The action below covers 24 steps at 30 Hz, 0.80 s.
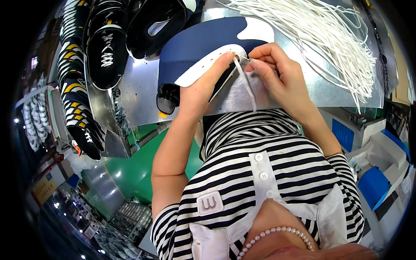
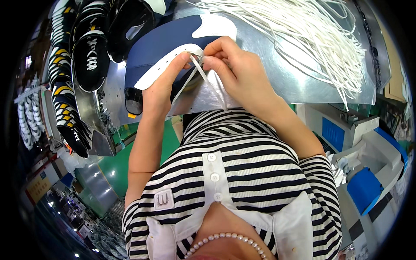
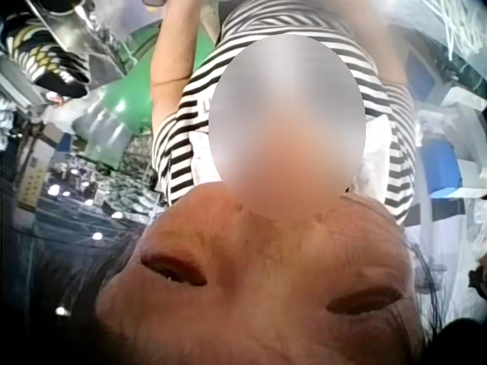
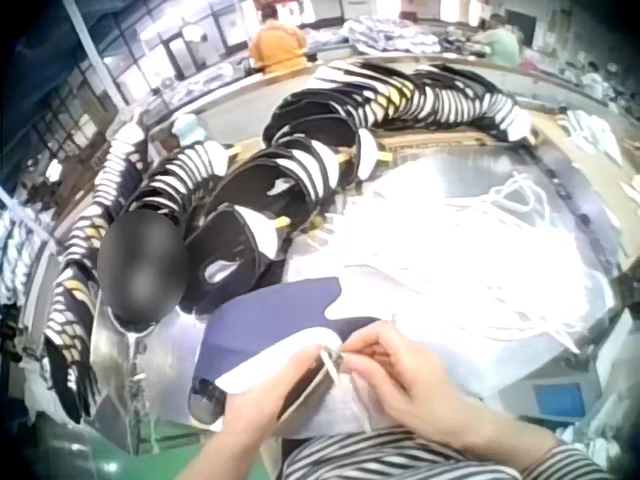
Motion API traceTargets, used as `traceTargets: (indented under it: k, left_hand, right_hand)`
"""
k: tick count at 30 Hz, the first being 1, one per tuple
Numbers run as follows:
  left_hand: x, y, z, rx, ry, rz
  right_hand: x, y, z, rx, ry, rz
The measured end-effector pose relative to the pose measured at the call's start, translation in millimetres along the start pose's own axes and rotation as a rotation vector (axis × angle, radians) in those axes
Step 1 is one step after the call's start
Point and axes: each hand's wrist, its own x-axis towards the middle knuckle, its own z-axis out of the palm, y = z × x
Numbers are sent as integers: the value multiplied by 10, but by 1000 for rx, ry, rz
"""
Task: The person laces shoes by hand, pulling a white lace through eyelets on several blue and yellow sneakers one at a time.
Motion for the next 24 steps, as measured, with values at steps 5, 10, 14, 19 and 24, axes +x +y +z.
traceTargets:
  k: [5, 10, 14, 19, 24]
  left_hand:
    - [-19, 27, 12, 100, 1, 35]
    - [-49, 39, 44, 66, -27, 44]
    - [-85, 10, 82, 245, 1, 201]
    - [-182, -33, 150, 774, -33, 616]
    - [-198, -392, 32, 312, 13, 166]
  right_hand:
    - [47, 35, -30, -92, 2, -96]
    - [95, 67, -47, -130, -4, -129]
    - [70, 46, 5, -195, 49, -97]
    - [53, 102, 157, -469, 67, -105]
    - [217, 146, 214, -552, -50, -75]
